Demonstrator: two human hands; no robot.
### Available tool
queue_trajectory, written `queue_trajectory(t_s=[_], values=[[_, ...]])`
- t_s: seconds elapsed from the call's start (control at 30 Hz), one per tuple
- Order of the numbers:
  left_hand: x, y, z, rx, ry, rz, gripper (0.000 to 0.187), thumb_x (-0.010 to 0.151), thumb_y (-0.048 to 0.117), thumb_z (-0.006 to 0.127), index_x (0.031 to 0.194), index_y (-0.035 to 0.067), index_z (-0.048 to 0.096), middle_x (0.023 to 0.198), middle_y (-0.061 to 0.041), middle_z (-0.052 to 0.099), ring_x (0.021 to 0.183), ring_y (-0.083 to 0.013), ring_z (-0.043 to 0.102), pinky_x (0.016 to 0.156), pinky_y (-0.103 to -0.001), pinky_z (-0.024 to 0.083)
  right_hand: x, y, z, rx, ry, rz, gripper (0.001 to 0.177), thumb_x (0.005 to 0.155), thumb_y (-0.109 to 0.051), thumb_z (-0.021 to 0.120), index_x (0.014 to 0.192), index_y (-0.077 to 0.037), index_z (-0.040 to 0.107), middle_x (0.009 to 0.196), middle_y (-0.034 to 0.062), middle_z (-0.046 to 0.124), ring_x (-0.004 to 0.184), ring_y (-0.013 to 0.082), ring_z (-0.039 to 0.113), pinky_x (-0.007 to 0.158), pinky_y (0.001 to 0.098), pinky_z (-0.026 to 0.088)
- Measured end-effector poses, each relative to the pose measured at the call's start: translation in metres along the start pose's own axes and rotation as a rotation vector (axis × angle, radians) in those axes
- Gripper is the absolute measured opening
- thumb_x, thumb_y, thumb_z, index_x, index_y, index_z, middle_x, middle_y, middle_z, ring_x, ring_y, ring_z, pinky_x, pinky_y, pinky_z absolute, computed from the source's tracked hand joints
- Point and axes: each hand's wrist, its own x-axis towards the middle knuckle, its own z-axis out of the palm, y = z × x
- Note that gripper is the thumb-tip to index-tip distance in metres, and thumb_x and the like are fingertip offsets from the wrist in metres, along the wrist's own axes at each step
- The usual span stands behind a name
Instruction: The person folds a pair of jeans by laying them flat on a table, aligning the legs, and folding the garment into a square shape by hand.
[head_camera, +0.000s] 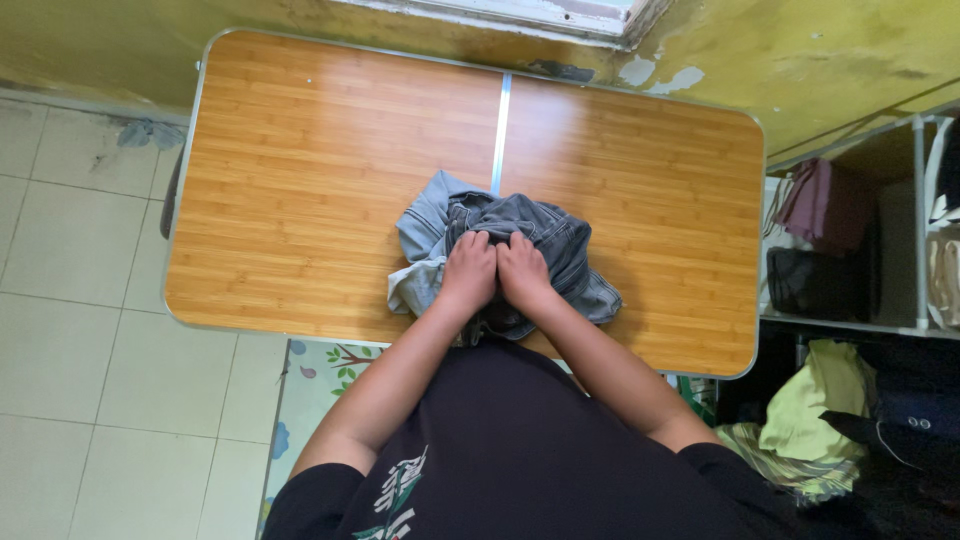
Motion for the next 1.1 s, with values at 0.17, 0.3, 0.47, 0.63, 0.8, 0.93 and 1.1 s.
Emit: queue_trajectory(t_s=[0.17,0.3,0.47,0.63,0.8,0.93,1.1], values=[[-0.003,-0.004,-0.005,-0.007,-0.02,0.023,0.027,0.058,0.012,0.071,0.082,-0.001,0.068,0.103,-0.019,0.061,0.102,-0.0364,0.057,0.091,-0.043,0.048,-0.004,0.006,0.016,-0.007,-0.018,-0.002,0.027,0.075,-0.008,0.07,0.101,-0.003,0.065,0.106,0.0204,0.057,0.098,0.0409,0.061,0.078,0.0498,0.054],[-0.01,-0.024,0.02,-0.074,-0.146,-0.063,0.02,0.072,0.018,0.075,0.082,0.002,0.069,0.111,-0.016,0.06,0.112,-0.0337,0.056,0.095,-0.042,0.049,-0.005,0.017,0.018,0.149,-0.057,0.029,0.019,0.08,-0.019,0.075,0.092,-0.005,0.069,0.108,0.0175,0.061,0.101,0.0396,0.061,0.086,0.0501,0.053],[-0.01,-0.016,0.016,0.071,-0.119,-0.05,0.019,0.077,0.017,0.075,0.089,0.004,0.07,0.114,-0.013,0.062,0.115,-0.0315,0.058,0.102,-0.04,0.05,-0.001,0.033,0.02,0.338,-0.079,0.08,0.029,0.075,-0.018,0.079,0.097,-0.001,0.069,0.103,0.0202,0.06,0.098,0.0375,0.06,0.086,0.0463,0.052],[0.008,-0.02,-0.029,-0.315,-0.136,-0.228,0.031,0.084,0.027,0.074,0.094,-0.002,0.071,0.115,-0.019,0.062,0.112,-0.0382,0.057,0.097,-0.046,0.047,-0.001,0.059,-0.03,1.594,-0.315,0.372,0.014,0.082,-0.002,0.07,0.09,-0.008,0.061,0.121,0.0104,0.066,0.104,0.0196,0.063,0.093,0.0366,0.054],[0.013,-0.022,-0.039,-0.519,-0.025,-0.236,0.03,0.089,0.027,0.069,0.1,-0.001,0.071,0.113,-0.017,0.066,0.11,-0.0365,0.062,0.097,-0.045,0.049,-0.005,0.051,-0.077,1.933,-0.151,0.201,0.011,0.089,0.001,0.064,0.093,-0.008,0.062,0.126,0.0101,0.064,0.109,0.0171,0.061,0.097,0.0311,0.05],[0.013,-0.024,-0.034,-0.367,-0.144,-0.27,0.022,0.087,0.019,0.066,0.095,-0.002,0.066,0.107,-0.02,0.063,0.106,-0.0397,0.061,0.093,-0.047,0.05,-0.002,0.043,-0.076,1.733,-0.2,0.228,0.005,0.095,-0.008,0.064,0.09,-0.005,0.065,0.108,0.0069,0.068,0.097,0.0138,0.064,0.092,0.0288,0.053],[-0.001,-0.005,-0.032,-0.426,0.014,-0.047,0.018,0.081,0.005,0.065,0.096,-0.004,0.061,0.105,-0.021,0.06,0.104,-0.0424,0.058,0.091,-0.048,0.048,0.005,0.023,-0.08,0.681,-0.25,0.279,0.027,0.091,-0.026,0.077,0.081,-0.002,0.066,0.069,0.0041,0.058,0.063,0.0145,0.055,0.06,0.0337,0.046]])
